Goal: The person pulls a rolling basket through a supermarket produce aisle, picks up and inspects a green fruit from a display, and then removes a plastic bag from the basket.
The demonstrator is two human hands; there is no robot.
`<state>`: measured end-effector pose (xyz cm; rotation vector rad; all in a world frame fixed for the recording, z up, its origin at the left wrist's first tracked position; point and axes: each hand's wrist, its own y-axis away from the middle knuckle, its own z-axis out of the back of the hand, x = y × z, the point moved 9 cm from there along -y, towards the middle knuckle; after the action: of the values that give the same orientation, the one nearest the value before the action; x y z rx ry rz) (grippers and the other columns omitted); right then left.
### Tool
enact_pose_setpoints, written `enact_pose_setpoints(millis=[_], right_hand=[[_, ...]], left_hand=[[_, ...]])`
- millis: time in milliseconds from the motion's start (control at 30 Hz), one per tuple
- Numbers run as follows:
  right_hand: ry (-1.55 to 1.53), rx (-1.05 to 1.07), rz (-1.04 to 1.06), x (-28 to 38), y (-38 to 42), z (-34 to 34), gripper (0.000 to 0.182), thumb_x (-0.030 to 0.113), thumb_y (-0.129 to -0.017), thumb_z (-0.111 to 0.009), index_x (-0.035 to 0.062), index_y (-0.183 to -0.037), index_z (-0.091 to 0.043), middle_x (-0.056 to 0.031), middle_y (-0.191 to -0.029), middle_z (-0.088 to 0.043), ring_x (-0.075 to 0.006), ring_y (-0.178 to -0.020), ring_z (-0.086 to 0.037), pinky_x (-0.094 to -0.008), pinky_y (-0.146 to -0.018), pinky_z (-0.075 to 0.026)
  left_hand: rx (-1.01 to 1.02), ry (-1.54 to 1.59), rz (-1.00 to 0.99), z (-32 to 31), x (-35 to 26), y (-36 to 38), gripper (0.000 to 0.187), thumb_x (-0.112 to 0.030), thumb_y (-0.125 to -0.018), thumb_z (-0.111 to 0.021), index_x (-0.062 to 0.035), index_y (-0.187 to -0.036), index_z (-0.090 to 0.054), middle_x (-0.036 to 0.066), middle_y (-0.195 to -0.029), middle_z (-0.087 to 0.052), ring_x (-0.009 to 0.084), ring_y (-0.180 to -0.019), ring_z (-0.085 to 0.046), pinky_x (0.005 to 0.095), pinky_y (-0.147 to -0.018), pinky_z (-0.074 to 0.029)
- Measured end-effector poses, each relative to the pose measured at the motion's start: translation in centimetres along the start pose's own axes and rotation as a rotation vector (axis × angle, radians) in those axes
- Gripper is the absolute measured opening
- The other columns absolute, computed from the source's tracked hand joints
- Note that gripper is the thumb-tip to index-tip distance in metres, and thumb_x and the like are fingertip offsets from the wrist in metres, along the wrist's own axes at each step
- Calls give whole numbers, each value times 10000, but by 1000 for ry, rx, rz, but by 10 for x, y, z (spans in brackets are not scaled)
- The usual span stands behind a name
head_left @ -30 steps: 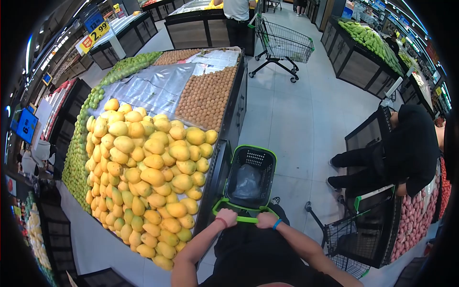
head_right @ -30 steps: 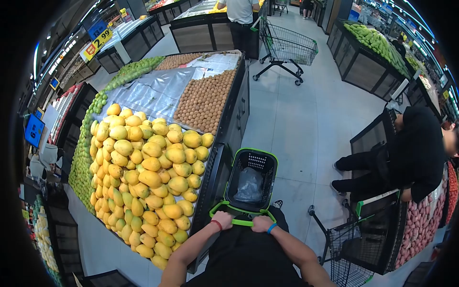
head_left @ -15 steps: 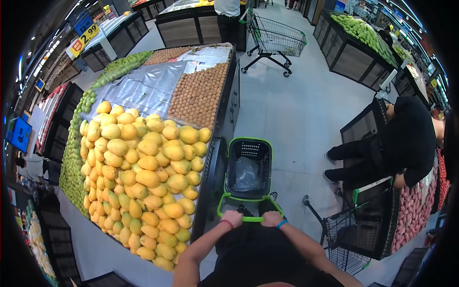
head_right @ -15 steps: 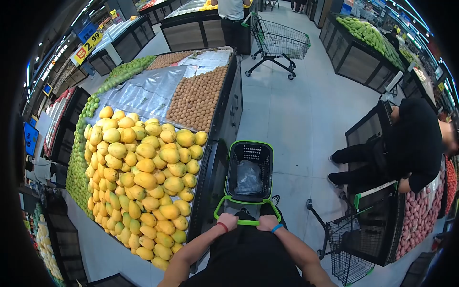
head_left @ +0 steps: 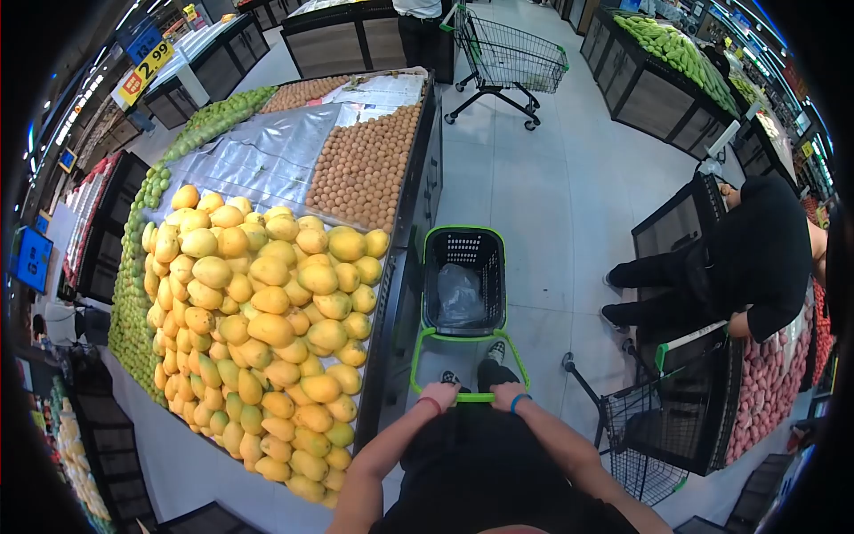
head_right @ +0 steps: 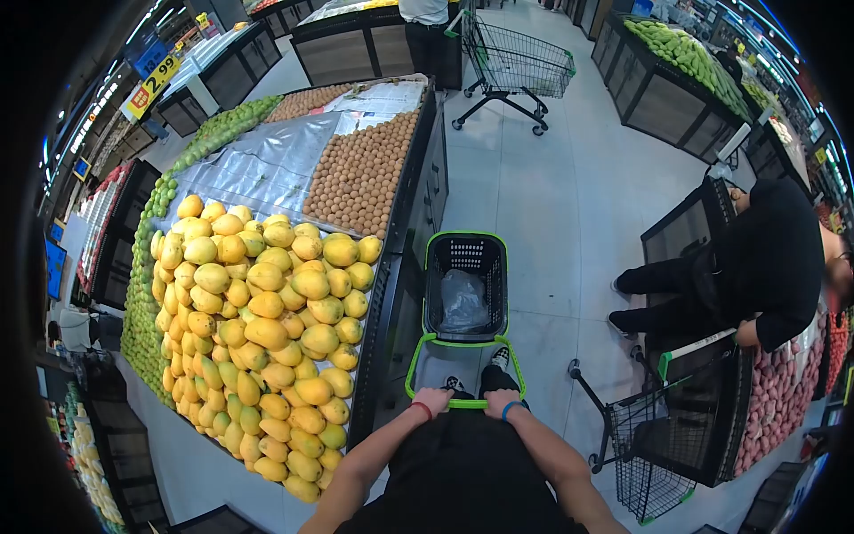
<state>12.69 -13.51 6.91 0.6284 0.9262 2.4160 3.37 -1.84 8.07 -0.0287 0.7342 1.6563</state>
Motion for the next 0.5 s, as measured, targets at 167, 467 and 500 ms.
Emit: enact_pose_setpoints(millis=[167, 467, 500], right_hand=[[-208, -21, 99, -11, -17, 3, 373, 411, -746, -641, 120, -978, -626, -148, -933, -659, -321, -898, -628, -434, -781, -492], [-1509, -86, -56, -47, -17, 42, 344, 267, -953, -451, 9, -1162, -541, -100, -1077, -628, -187, -987, -598, -319, -838, -465], [-1512, -87, -53, -48, -20, 47, 344, 267, -953, -451, 9, -1162, -541, -100, -1077, -628, -187, -987, -598, -319, -838, -465]], left_hand=[[202, 27, 109, -7, 10, -6, 320, -237, -785, -563, -183, -1097, -603, 131, -971, -656, 312, -887, -636, 431, -764, -502], [273, 325, 63, -13, 26, -23, 486, -330, -729, -675, -153, -1171, -577, 141, -1026, -641, 310, -972, -602, 393, -843, -469], [274, 321, 64, -6, 25, -26, 486, -330, -729, -675, -153, -1171, -577, 141, -1026, -641, 310, -972, -602, 393, -843, -469]])
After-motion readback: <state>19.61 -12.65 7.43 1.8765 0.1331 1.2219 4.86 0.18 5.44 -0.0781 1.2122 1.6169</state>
